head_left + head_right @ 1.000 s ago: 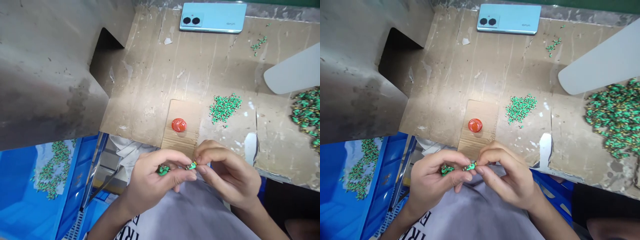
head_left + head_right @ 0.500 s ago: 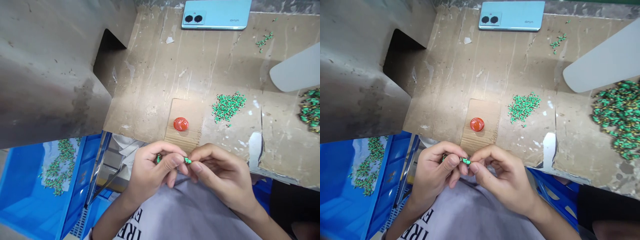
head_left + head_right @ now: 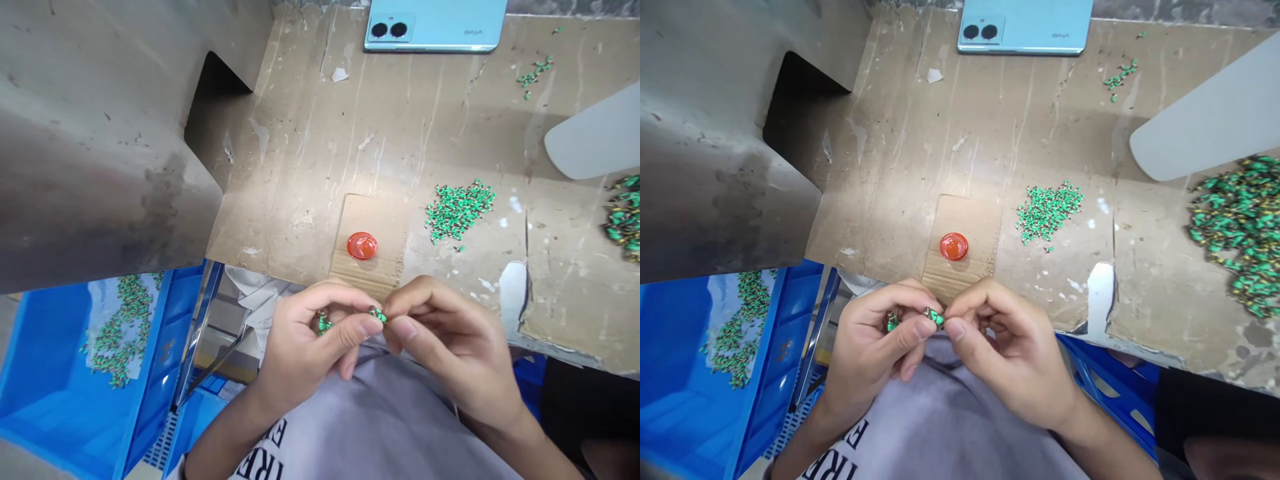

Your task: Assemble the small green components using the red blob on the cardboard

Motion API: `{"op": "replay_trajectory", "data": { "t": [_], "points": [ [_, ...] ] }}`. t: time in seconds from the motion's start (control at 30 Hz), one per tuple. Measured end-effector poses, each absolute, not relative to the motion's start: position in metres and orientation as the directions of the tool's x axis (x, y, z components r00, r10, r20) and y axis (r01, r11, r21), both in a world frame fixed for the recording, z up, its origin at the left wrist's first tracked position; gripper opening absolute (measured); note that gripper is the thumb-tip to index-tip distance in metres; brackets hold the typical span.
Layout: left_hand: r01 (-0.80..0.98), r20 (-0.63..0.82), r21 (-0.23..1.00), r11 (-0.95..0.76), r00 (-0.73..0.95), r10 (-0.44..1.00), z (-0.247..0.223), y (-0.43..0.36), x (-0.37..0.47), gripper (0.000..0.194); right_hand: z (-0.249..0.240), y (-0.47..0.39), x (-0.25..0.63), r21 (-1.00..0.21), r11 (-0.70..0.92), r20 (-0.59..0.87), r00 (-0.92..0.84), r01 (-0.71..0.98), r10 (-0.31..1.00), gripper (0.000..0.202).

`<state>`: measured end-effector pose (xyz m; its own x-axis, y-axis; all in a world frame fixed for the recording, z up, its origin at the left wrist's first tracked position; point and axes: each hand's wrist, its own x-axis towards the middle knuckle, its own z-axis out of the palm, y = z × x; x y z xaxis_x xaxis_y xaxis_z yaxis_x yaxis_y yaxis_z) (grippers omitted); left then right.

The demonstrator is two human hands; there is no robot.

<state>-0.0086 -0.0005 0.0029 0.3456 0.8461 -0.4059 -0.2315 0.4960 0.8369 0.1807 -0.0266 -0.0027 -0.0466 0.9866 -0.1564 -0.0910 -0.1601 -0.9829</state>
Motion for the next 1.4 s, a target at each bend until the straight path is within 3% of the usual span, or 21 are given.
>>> {"op": "replay_trajectory", "data": {
  "t": [0.17, 0.43, 0.57, 0.7, 0.9, 1.0, 1.17, 1.4],
  "points": [
    [-0.192, -0.512, 0.771, 0.607, 0.378, 0.771, 0.006, -0.001, -0.007, 0.032, -0.002, -0.022, 0.195, -0.998, -0.023, -0.025, -0.037, 0.051, 0.999, 0.007],
    [-0.194, -0.667, 0.571, 0.798, 0.456, 0.589, 0.008, 0.003, -0.011, 0.035, 0.003, -0.014, 0.197, -0.998, -0.043, -0.052, -0.184, 0.055, 0.981, 0.013],
    [-0.259, -0.669, 0.497, 0.828, 0.493, 0.556, 0.008, 0.005, -0.011, 0.035, 0.004, -0.011, 0.197, -0.997, -0.08, -0.083, -0.213, 0.023, 0.973, 0.014],
    [-0.277, -0.65, 0.505, 0.818, 0.501, 0.571, 0.011, 0.006, -0.011, 0.025, 0.004, -0.011, 0.197, -0.995, -0.098, -0.098, -0.235, 0.009, 0.967, 0.011],
    [-0.19, -0.645, 0.601, 0.776, 0.459, 0.611, 0.01, 0.004, -0.011, 0.033, 0.003, -0.01, 0.2, -0.995, -0.093, -0.098, -0.245, 0.03, 0.965, 0.01],
    [-0.113, -0.595, 0.706, 0.699, 0.441, 0.672, 0.011, 0.002, -0.009, 0.033, 0.003, -0.009, 0.206, -0.996, -0.061, -0.076, -0.28, 0.061, 0.957, 0.011],
    [0.04, -0.363, 0.929, 0.368, 0.297, 0.883, 0.019, -0.003, -0.006, 0.02, 0.005, -0.007, 0.216, -0.983, 0.066, -0.002, -0.365, 0.173, 0.931, 0.016],
    [0.197, -0.066, 0.98, 0.018, 0.239, 0.969, 0.017, -0.006, -0.008, 0.01, 0.01, -0.005, 0.213, -0.948, 0.191, 0.076, -0.399, 0.256, 0.914, 0.018]
  ]
}}
